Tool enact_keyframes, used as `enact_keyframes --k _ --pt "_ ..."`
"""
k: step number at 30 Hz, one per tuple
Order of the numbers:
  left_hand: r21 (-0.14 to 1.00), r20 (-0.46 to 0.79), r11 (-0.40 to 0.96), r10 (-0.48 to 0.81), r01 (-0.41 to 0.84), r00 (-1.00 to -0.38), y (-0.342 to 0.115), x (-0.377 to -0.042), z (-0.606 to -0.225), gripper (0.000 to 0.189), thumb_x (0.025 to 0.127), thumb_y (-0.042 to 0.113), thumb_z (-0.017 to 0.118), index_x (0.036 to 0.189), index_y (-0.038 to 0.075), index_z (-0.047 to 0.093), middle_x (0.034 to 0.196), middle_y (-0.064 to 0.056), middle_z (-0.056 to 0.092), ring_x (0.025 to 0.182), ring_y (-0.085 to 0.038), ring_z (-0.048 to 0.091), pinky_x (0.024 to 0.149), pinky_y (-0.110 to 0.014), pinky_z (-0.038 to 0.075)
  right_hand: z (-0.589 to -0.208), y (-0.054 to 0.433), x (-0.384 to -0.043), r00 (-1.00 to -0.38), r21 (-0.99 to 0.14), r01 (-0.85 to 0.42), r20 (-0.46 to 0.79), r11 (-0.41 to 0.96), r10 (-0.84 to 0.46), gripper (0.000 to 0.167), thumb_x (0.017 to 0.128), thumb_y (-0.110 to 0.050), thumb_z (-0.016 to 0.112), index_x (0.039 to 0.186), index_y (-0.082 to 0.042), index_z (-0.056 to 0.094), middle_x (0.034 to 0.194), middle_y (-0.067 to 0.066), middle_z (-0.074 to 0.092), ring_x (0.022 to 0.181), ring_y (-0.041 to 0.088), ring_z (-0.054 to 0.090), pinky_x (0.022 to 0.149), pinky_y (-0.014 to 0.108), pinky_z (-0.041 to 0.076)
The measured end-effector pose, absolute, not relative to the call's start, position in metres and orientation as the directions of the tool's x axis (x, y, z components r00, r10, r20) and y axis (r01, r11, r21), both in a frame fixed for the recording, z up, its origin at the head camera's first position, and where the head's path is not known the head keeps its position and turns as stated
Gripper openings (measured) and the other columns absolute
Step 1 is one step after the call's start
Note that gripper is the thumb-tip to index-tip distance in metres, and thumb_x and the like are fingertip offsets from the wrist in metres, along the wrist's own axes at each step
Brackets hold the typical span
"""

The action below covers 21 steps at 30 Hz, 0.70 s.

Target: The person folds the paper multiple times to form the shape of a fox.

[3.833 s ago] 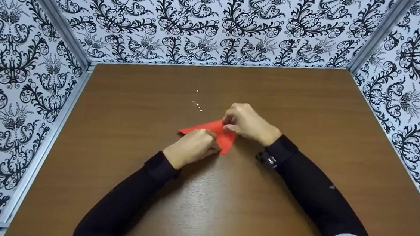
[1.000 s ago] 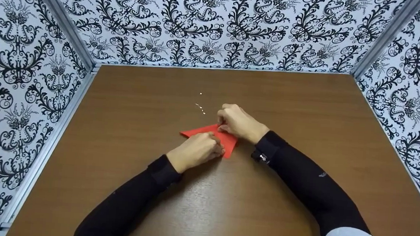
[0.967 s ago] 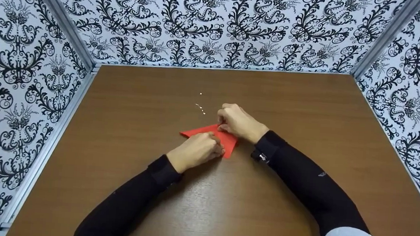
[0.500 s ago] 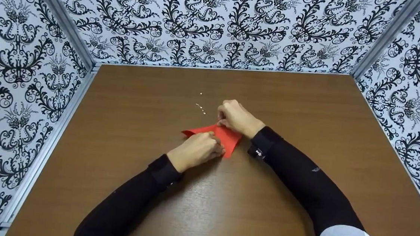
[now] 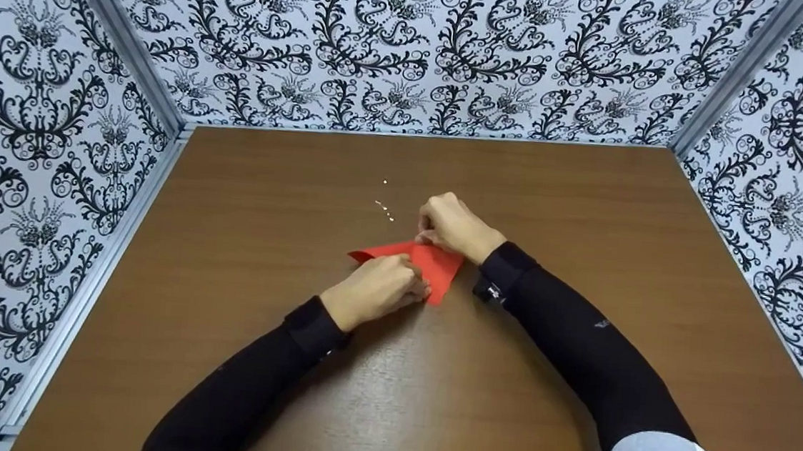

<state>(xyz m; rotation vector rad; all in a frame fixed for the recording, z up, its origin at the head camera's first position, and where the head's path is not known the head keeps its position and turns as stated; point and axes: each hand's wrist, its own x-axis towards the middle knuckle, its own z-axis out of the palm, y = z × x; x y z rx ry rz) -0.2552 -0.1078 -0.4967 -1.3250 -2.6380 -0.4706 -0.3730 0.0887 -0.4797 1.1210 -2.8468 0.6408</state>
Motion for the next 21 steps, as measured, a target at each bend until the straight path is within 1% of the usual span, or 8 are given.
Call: enact_keyframes --k 5,12,18,21 --pt "0.2 0.28 0.556 0.756 0.807 -0.591 -0.1072 -0.2558 -0.4984 0.015 0.105 0.013 0.087 0.091 0.009 0.085 0.091 -0.006 0.083 0.088 -0.021 0.08 0.082 -0.039 0.068 -0.4782 0.0898 -0.3721 -0.744 -0.39 -0.649 0.147 0.653 -0.652 0.012 0.097 -0.01 0.096 0.091 -0.003 0.088 0.091 0.014 0.087 0.083 0.031 0.082 0.077 0.044 0.071" --pt "0.203 0.293 0.551 0.754 0.809 -0.587 -0.1065 -0.2566 -0.4985 0.021 0.106 0.012 0.086 0.086 0.007 0.082 0.088 -0.008 0.081 0.086 -0.023 0.08 0.081 -0.042 0.068 -0.4789 0.0941 -0.3748 -0.766 -0.374 -0.627 0.136 0.683 -0.629 0.014 0.099 -0.013 0.095 0.092 -0.003 0.088 0.092 0.014 0.086 0.084 0.029 0.08 0.078 0.044 0.07" --pt "0.175 0.298 0.547 0.763 0.818 -0.574 -0.1063 -0.2551 -0.497 0.022 0.105 0.01 0.086 0.084 0.009 0.081 0.086 -0.007 0.081 0.084 -0.022 0.08 0.08 -0.041 0.068 -0.4798 0.0964 -0.3732 -0.787 -0.382 -0.598 0.112 0.705 -0.607 0.017 0.1 -0.017 0.095 0.091 -0.004 0.088 0.09 0.012 0.085 0.08 0.024 0.075 0.075 0.041 0.067" --pt "0.186 0.292 0.554 0.757 0.811 -0.584 -0.1064 -0.255 -0.4963 0.02 0.104 0.01 0.087 0.084 0.01 0.082 0.086 -0.006 0.081 0.084 -0.022 0.08 0.08 -0.041 0.068 -0.4793 0.0975 -0.3735 -0.781 -0.382 -0.606 0.118 0.698 -0.613 0.017 0.1 -0.016 0.095 0.09 -0.004 0.087 0.09 0.011 0.086 0.078 0.022 0.074 0.074 0.04 0.066"
